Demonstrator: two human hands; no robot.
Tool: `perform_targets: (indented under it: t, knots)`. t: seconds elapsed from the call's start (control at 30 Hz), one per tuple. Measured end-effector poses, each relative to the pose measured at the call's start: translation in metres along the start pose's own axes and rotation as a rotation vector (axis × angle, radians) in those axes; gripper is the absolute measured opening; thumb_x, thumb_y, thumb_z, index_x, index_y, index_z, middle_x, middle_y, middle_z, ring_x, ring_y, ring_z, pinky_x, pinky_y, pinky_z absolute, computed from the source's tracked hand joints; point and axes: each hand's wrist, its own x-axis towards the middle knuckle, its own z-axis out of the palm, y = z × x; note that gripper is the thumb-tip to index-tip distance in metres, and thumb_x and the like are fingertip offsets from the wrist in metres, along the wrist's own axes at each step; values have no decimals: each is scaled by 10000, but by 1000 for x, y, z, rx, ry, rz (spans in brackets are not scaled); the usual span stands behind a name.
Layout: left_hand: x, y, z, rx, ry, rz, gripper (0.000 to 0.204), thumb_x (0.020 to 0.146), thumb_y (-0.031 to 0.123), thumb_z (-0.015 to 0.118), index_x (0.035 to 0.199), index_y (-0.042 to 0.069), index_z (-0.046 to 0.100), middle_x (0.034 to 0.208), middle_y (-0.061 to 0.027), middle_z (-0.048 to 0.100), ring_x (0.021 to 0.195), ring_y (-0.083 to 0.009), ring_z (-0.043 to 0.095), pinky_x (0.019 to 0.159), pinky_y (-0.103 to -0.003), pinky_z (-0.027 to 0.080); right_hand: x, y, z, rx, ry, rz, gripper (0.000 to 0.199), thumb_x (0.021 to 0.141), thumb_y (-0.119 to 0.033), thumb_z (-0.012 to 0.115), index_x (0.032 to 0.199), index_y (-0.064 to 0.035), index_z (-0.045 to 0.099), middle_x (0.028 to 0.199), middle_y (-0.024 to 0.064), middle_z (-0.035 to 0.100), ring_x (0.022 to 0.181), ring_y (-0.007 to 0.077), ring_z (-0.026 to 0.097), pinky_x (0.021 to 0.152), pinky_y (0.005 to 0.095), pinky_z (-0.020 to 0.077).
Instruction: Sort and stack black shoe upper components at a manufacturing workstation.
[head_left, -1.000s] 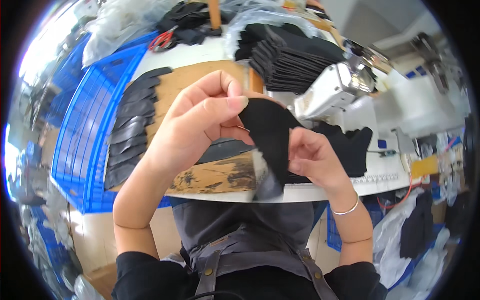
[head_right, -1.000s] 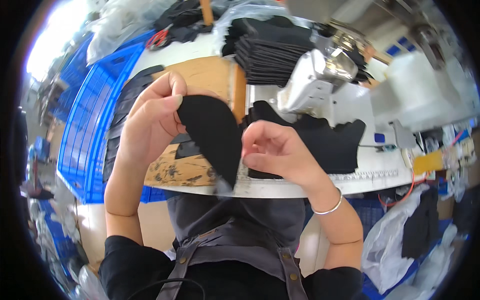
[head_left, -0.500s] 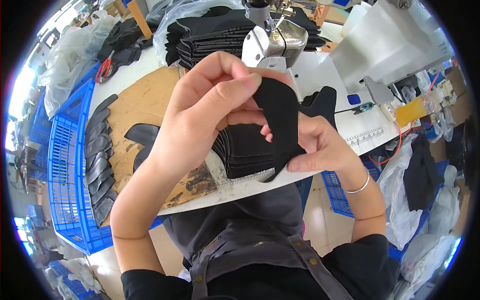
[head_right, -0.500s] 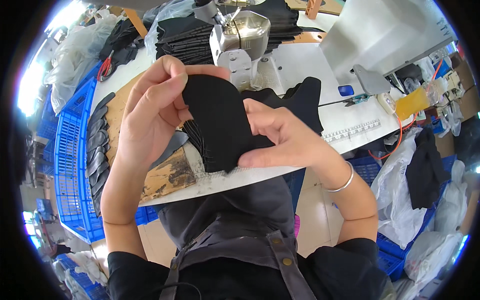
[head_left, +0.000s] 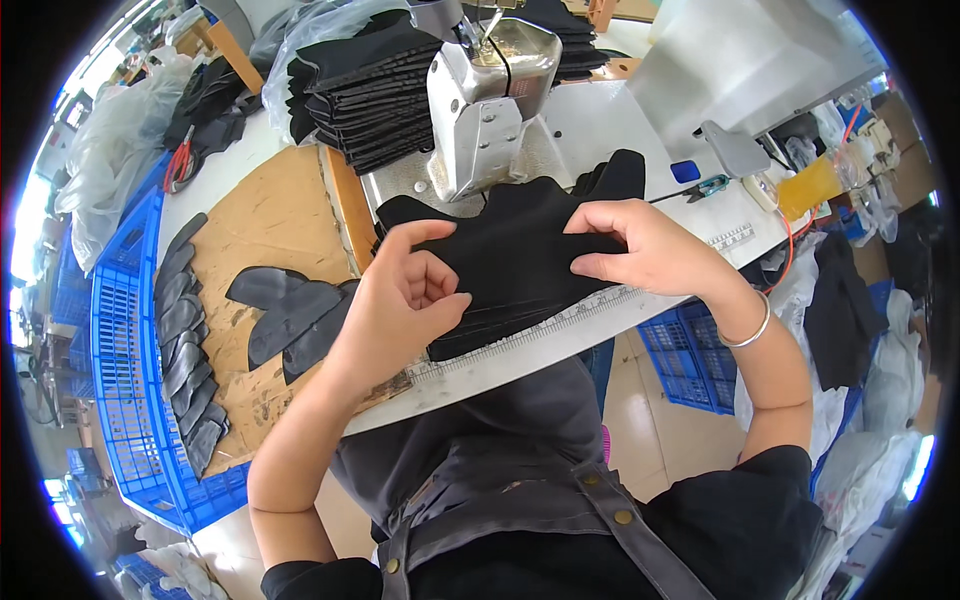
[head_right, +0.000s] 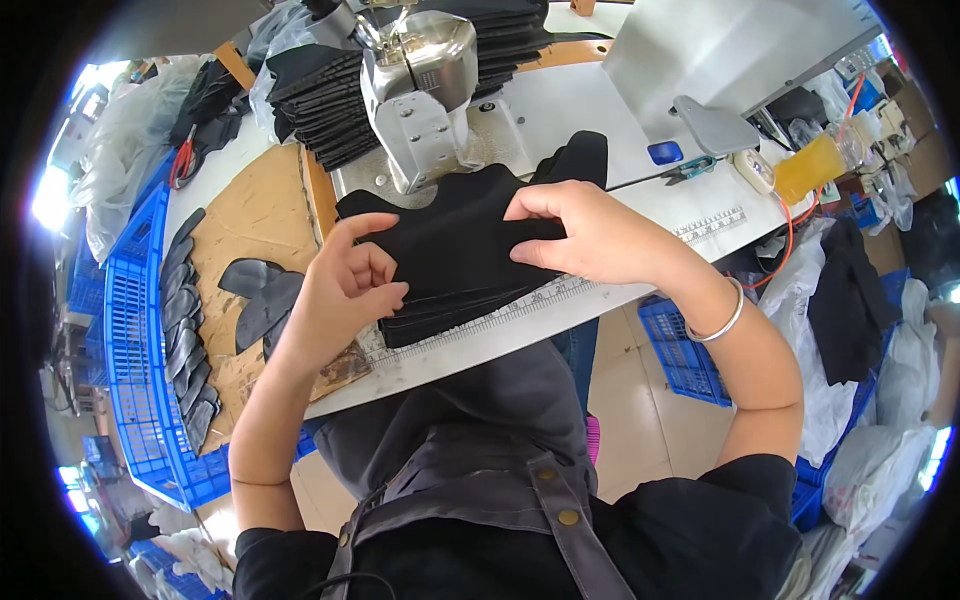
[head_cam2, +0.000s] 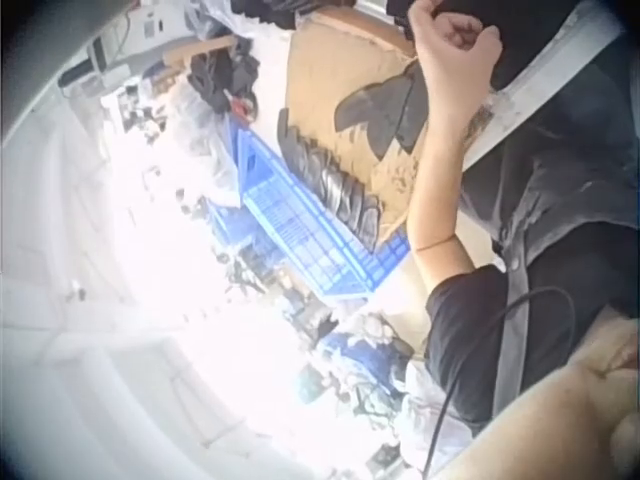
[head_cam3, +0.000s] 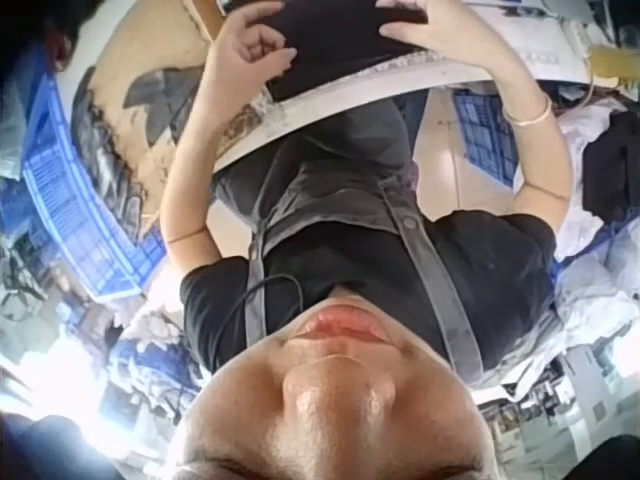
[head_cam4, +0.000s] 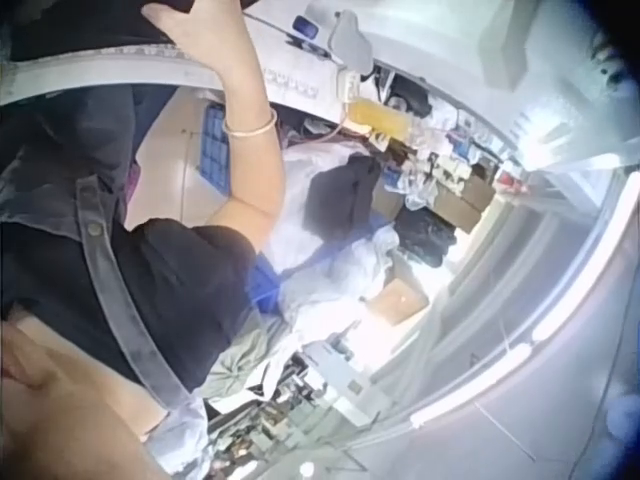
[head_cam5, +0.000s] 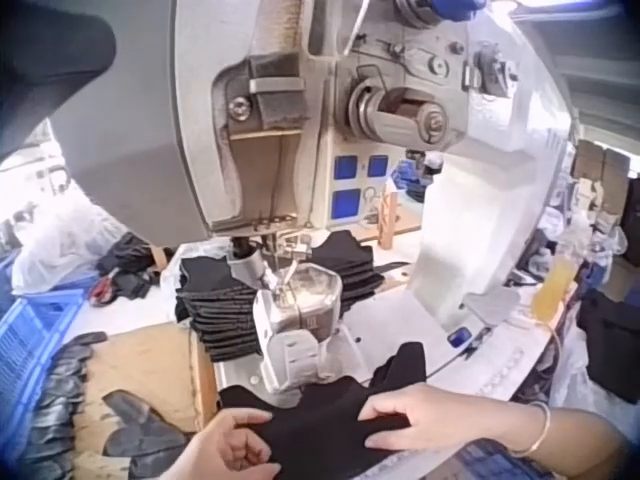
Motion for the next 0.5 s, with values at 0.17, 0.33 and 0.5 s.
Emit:
perform_targets:
  t: [0.17,0.33,0.5]
  knots:
    - [19,19,-2,187,-241,-182,139,828,36,595,939,-47,583,704,8,554,631,-44,538,546,-215,437,1,0,-1,-90,33,-47,372,810,-223,721,1036,39,583,900,170,638,826,244,612,754,336,473]
    - [33,21,10,683,-222,-9,375,812,233,683,636,-46,505,530,-115,497,496,-197,528,505,-326,416,2,2,0,-98,6,24,453,782,-253,750,1068,58,586,907,208,648,782,287,627,736,342,482]
    - [34,21,19,846,-130,43,448,783,313,719,608,-46,515,541,-162,515,504,-312,518,525,-374,429,3,6,7,-95,78,-18,308,757,-173,768,930,14,594,771,121,615,706,174,568,677,301,456]
